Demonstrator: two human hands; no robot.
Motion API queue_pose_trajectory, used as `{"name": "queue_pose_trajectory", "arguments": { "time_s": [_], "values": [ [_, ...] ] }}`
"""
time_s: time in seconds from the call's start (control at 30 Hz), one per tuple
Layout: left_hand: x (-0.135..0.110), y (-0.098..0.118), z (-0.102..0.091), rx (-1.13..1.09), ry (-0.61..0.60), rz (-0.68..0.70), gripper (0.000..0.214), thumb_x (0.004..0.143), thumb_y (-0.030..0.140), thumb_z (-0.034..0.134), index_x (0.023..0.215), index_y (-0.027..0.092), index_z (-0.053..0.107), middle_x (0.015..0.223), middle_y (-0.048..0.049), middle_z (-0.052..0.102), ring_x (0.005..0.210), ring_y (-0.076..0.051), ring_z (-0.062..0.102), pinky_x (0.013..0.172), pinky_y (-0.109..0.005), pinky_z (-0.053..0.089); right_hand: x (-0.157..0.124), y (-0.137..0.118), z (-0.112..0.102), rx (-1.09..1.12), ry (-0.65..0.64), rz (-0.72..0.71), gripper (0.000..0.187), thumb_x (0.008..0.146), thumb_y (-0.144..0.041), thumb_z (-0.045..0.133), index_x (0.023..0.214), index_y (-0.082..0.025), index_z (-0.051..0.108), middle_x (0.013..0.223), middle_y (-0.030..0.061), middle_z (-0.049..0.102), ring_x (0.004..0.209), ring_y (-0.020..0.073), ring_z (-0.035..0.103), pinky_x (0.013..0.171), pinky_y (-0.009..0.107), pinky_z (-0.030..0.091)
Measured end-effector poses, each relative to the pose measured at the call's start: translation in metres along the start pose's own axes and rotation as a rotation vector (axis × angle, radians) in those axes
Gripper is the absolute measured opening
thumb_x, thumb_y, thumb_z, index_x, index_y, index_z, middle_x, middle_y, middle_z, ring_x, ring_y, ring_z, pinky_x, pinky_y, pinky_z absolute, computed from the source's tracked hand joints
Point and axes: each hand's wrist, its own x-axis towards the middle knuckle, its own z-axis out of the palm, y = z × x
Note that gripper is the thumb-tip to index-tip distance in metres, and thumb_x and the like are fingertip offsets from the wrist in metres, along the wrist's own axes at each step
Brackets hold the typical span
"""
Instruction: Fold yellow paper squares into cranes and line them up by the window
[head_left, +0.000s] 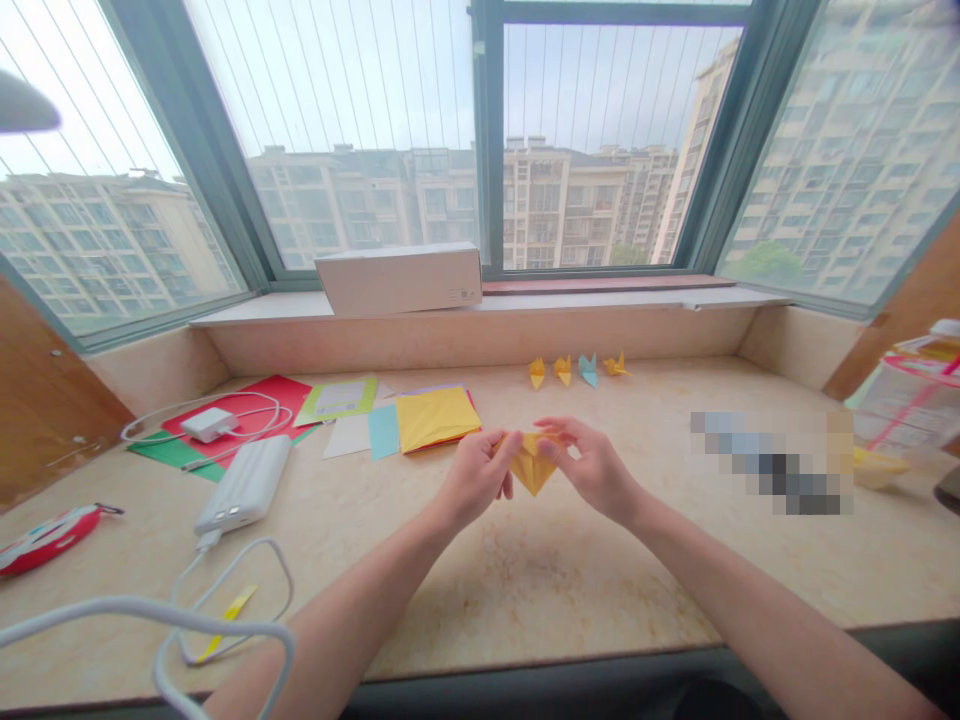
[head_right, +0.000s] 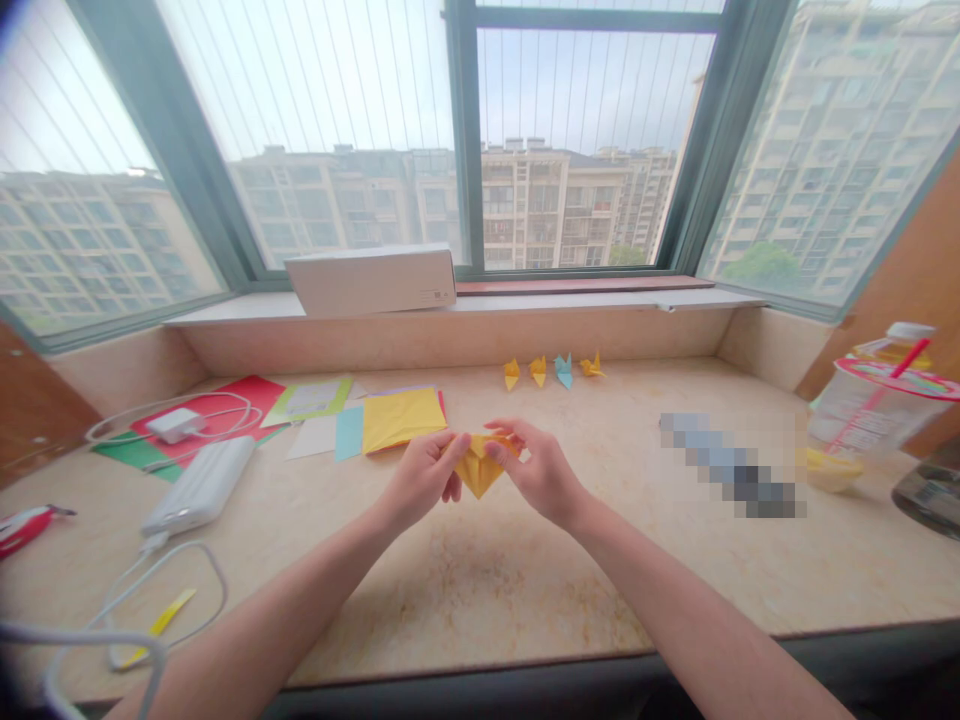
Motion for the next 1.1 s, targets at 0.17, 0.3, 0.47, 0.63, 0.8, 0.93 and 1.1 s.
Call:
{"name": "queue_pose_trajectory", "arguments": {
  "time_s": [0.17, 0.3, 0.47, 0.63, 0.8, 0.93, 1.1],
  "values": [
    [0.002, 0.003, -0.002, -0.037, 0.033, 0.009, 0.050, 0.090, 0.058, 0.050, 0.071, 0.014, 0.060, 0.045, 0.0027, 0.052, 0.035, -0.008, 0.047, 0.035, -0.017, 0.032, -0.001, -0.007, -0.005, -0.133, -0.062, -0.196, 0.025, 0.091, -0.039, 0.062, 0.109, -0.023, 0.070, 0.099, 0.0067, 0.073, 0.090, 0.0218, 0.066, 0.083, 0.034, 0.050],
    [-0.001, 0.002, 0.002, -0.046, -0.005, 0.015, 0.041, 0.081, 0.055, 0.066, 0.084, 0.016, 0.056, 0.052, 0.0051, 0.056, 0.037, -0.008, 0.051, 0.036, -0.016, 0.035, 0.000, -0.006, -0.003, -0.170, 0.033, -0.122, 0.030, 0.097, -0.039, 0.051, 0.089, -0.020, 0.073, 0.082, 0.0042, 0.074, 0.074, 0.0195, 0.065, 0.072, 0.031, 0.049],
    [-0.003, -0.006, 0.005, -0.007, -0.064, 0.042, 0.043, 0.078, 0.045, 0.073, 0.101, 0.018, 0.049, 0.065, 0.0044, 0.061, 0.045, -0.009, 0.056, 0.039, -0.017, 0.042, 0.000, -0.001, 0.000, -0.120, 0.135, -0.040, 0.026, 0.094, -0.041, 0.054, 0.104, -0.021, 0.068, 0.078, 0.0029, 0.074, 0.070, 0.0190, 0.067, 0.065, 0.028, 0.049],
    [-0.003, -0.006, 0.004, 0.008, 0.007, 0.056, 0.046, 0.083, 0.043, 0.066, 0.118, 0.019, 0.048, 0.078, 0.0017, 0.062, 0.043, -0.007, 0.056, 0.036, -0.016, 0.039, -0.001, 0.003, 0.000, -0.079, 0.147, -0.037, 0.023, 0.095, -0.041, 0.054, 0.104, -0.022, 0.063, 0.075, 0.0014, 0.072, 0.066, 0.0176, 0.066, 0.058, 0.026, 0.048],
    [-0.002, -0.001, 0.004, -0.122, -0.008, 0.035, 0.048, 0.089, 0.047, 0.058, 0.126, 0.019, 0.048, 0.090, -0.0032, 0.062, 0.043, -0.007, 0.058, 0.033, -0.017, 0.040, 0.001, 0.001, -0.002, -0.152, 0.109, -0.114, 0.021, 0.095, -0.032, 0.052, 0.102, -0.022, 0.069, 0.098, 0.0055, 0.075, 0.088, 0.0204, 0.068, 0.077, 0.032, 0.051],
    [-0.001, 0.002, 0.004, -0.248, 0.023, 0.027, 0.055, 0.091, 0.047, 0.054, 0.137, 0.020, 0.038, 0.090, -0.0028, 0.062, 0.045, -0.010, 0.061, 0.034, -0.019, 0.046, 0.002, -0.004, -0.001, -0.158, 0.079, -0.101, 0.022, 0.095, -0.031, 0.050, 0.093, -0.021, 0.069, 0.092, 0.0047, 0.073, 0.084, 0.0193, 0.066, 0.078, 0.032, 0.050],
    [0.000, 0.001, 0.005, -0.319, 0.009, 0.053, 0.053, 0.093, 0.043, 0.052, 0.139, 0.025, 0.033, 0.087, -0.0008, 0.063, 0.047, -0.011, 0.063, 0.041, -0.023, 0.052, 0.003, -0.007, -0.002, -0.145, 0.056, -0.106, 0.032, 0.097, -0.037, 0.048, 0.073, -0.020, 0.062, 0.079, 0.0029, 0.066, 0.075, 0.0178, 0.062, 0.073, 0.031, 0.048]
  ]
}}
